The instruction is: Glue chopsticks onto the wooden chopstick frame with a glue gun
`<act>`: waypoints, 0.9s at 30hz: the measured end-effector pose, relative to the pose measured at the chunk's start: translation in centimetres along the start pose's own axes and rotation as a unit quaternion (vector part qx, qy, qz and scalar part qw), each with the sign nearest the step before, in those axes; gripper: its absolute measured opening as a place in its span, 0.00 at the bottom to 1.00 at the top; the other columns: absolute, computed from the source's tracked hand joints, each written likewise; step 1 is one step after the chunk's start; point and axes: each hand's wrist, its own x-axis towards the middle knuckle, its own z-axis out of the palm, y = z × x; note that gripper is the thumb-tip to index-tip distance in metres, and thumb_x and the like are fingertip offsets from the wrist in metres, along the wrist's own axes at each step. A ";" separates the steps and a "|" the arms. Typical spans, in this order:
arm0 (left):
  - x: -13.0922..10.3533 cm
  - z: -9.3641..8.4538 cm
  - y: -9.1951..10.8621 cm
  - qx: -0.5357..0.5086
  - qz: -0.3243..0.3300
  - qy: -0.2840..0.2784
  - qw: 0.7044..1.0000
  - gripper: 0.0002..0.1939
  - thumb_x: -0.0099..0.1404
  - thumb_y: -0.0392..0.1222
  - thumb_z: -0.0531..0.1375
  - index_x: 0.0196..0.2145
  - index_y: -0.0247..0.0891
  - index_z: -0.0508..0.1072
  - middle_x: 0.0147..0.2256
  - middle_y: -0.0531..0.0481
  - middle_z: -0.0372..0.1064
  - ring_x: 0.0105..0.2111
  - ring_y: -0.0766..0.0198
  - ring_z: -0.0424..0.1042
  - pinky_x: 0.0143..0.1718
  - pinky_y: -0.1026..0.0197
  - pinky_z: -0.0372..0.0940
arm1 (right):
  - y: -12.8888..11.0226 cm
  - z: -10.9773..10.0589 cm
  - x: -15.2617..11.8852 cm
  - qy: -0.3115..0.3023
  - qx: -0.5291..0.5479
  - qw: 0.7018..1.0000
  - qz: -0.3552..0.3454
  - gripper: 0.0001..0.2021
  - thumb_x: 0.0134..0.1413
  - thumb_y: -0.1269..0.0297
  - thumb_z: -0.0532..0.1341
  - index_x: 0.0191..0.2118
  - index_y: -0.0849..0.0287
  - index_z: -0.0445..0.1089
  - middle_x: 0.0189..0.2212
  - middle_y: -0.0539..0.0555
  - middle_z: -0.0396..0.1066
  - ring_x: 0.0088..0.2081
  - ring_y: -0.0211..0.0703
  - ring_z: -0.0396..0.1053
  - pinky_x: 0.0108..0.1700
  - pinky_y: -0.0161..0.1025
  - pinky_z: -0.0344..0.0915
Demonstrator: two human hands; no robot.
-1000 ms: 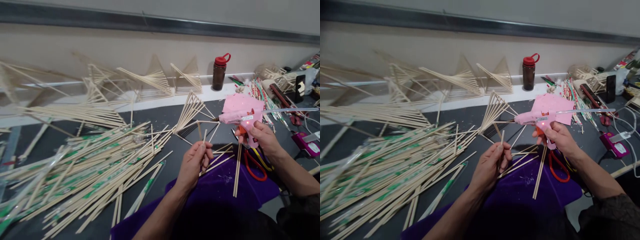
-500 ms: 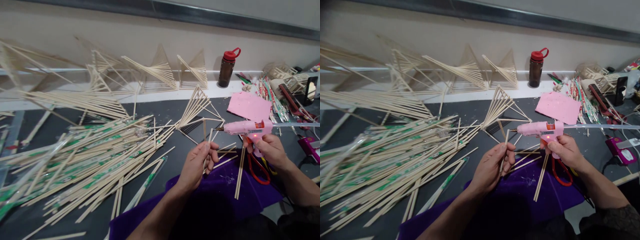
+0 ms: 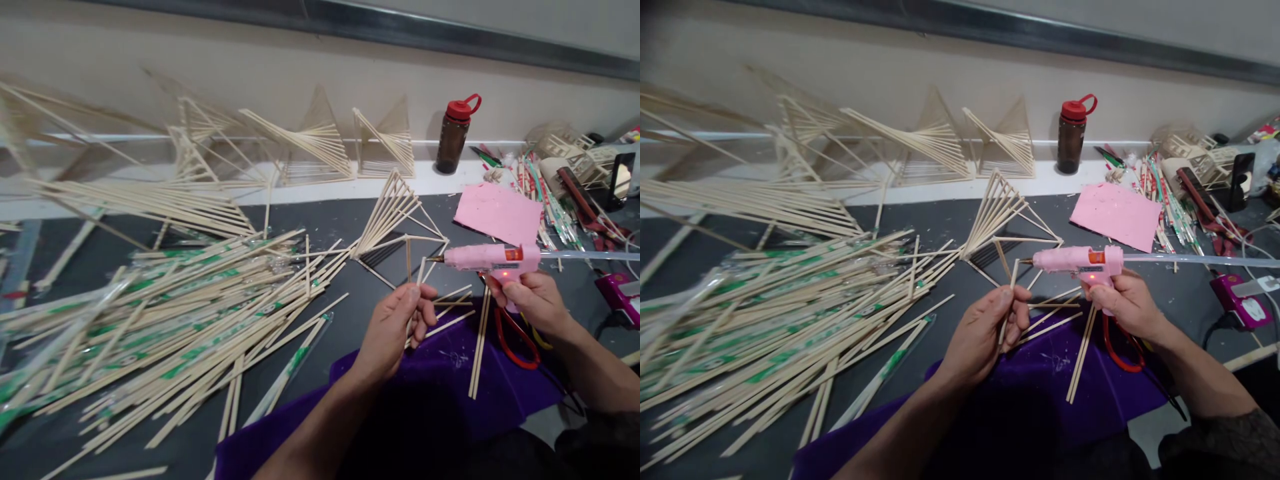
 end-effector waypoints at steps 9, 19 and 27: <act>0.0 0.0 0.0 0.018 0.002 0.002 1.000 0.19 0.63 0.57 0.60 0.35 0.36 0.72 0.20 0.56 0.67 0.14 0.75 0.55 0.15 0.68 0.48 | -0.5 0.2 0.1 0.012 -0.045 0.999 -0.007 0.20 0.55 0.48 0.63 0.22 0.59 0.75 0.21 0.54 0.70 0.23 0.40 0.64 0.23 0.36 0.59; 0.1 -0.4 -0.1 0.070 0.004 0.025 0.997 0.18 0.60 0.57 0.63 0.31 0.36 0.78 0.26 0.51 0.69 0.23 0.70 0.62 0.24 0.67 0.54 | -0.7 0.0 0.1 0.002 -0.084 0.995 -0.062 0.19 0.57 0.52 0.61 0.20 0.57 0.72 0.19 0.52 0.68 0.22 0.40 0.63 0.24 0.37 0.59; 0.1 -0.6 0.1 0.091 -0.011 0.009 0.996 0.20 0.59 0.59 0.62 0.34 0.38 0.79 0.23 0.54 0.63 0.18 0.73 0.51 0.19 0.66 0.45 | -0.8 0.1 0.4 0.003 -0.096 0.994 -0.060 0.19 0.56 0.50 0.61 0.21 0.56 0.73 0.20 0.53 0.70 0.24 0.42 0.66 0.25 0.38 0.61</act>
